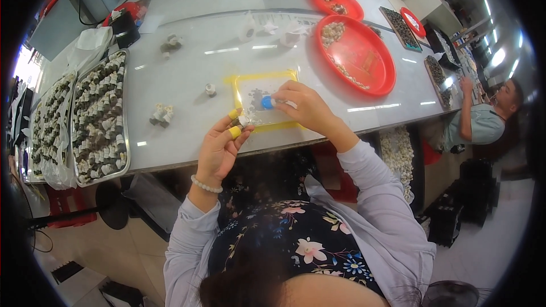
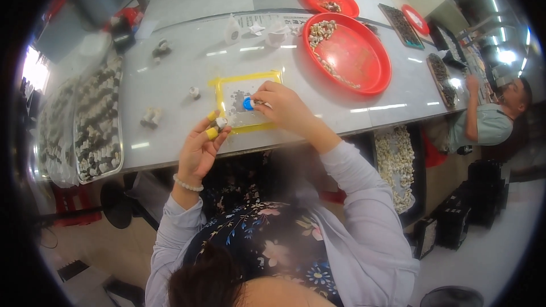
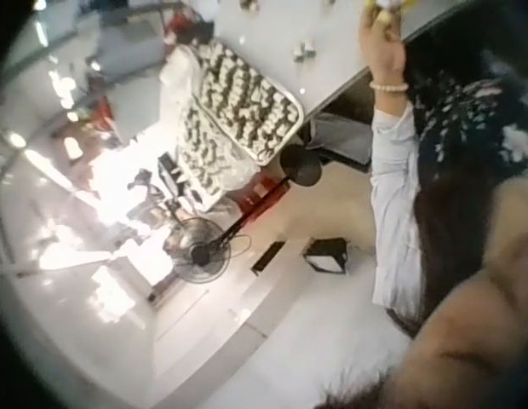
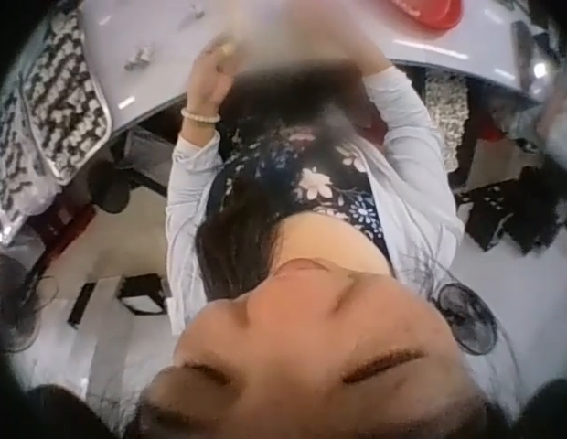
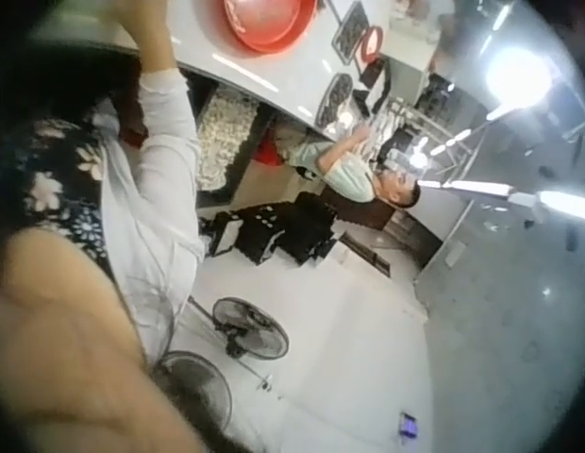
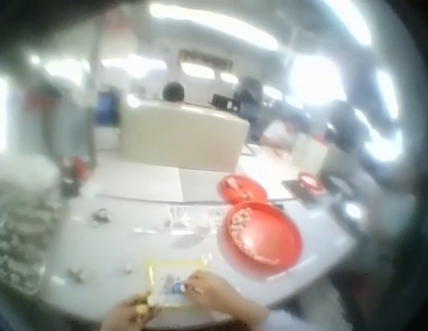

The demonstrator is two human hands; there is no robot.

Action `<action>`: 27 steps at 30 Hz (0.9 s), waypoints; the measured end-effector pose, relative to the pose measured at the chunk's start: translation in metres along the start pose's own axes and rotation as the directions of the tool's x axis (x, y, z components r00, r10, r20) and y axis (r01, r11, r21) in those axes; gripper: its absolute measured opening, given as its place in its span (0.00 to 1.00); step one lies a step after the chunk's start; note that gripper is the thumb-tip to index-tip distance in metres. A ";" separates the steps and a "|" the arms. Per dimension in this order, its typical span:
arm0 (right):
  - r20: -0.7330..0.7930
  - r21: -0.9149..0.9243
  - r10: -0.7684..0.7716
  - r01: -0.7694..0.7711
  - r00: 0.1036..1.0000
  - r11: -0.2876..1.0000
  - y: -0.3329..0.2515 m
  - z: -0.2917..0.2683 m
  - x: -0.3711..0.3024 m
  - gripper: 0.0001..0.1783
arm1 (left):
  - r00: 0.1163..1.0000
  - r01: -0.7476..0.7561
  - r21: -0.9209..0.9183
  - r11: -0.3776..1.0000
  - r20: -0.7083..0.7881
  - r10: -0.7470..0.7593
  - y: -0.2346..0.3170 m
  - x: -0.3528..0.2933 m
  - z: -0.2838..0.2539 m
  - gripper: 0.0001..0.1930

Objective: The person assembles and sorts small plastic components by hand at a workshop table, placing them into a tray, onto a plastic plate, and into a storage bin.

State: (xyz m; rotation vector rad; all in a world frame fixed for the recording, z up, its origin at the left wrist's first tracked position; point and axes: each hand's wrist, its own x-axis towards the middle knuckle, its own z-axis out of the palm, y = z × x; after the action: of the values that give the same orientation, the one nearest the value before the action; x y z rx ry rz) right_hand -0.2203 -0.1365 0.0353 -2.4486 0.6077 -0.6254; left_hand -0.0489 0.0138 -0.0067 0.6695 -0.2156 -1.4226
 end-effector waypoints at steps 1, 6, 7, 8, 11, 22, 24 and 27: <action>0.026 -0.004 -0.004 0.004 1.000 1.000 0.002 0.002 0.003 0.09 | 1.000 -0.018 -0.006 1.000 0.014 0.018 -0.002 0.001 0.000 0.19; 0.102 -0.020 -0.033 0.035 0.994 0.999 0.006 0.005 0.015 0.08 | 1.000 -0.029 0.034 0.999 0.000 0.029 -0.009 0.004 -0.001 0.17; 0.115 -0.042 -0.048 0.053 0.992 0.998 0.007 0.007 0.015 0.08 | 0.999 -0.027 0.048 0.999 -0.017 0.027 -0.010 0.004 0.001 0.17; 0.129 -0.065 -0.061 0.070 0.990 0.995 0.008 0.008 0.016 0.08 | 0.999 -0.027 0.045 0.999 -0.018 0.028 -0.010 0.004 0.003 0.17; 0.152 -0.080 -0.066 0.079 0.986 0.994 0.009 0.008 0.018 0.08 | 0.999 -0.036 0.022 0.999 -0.037 0.037 -0.012 0.005 0.007 0.16; 0.075 -0.067 -0.054 0.060 0.996 0.996 0.000 0.003 0.016 0.09 | 0.997 -0.083 0.039 0.996 -0.009 0.083 -0.020 0.013 0.009 0.14; 0.092 -0.074 -0.053 0.060 0.994 0.995 -0.002 0.004 0.016 0.09 | 0.996 -0.085 0.038 0.996 -0.006 0.085 -0.020 0.013 0.007 0.13; 0.026 -0.043 -0.063 0.064 0.998 0.997 -0.003 0.003 0.014 0.09 | 0.997 -0.081 0.034 0.996 -0.002 0.081 -0.021 0.015 0.007 0.13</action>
State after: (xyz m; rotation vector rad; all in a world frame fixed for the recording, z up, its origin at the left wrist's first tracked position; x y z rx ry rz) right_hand -0.2063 -0.1405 0.0391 -2.5214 0.5412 -0.6119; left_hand -0.0675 -0.0024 -0.0157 0.6832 -0.2622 -1.3423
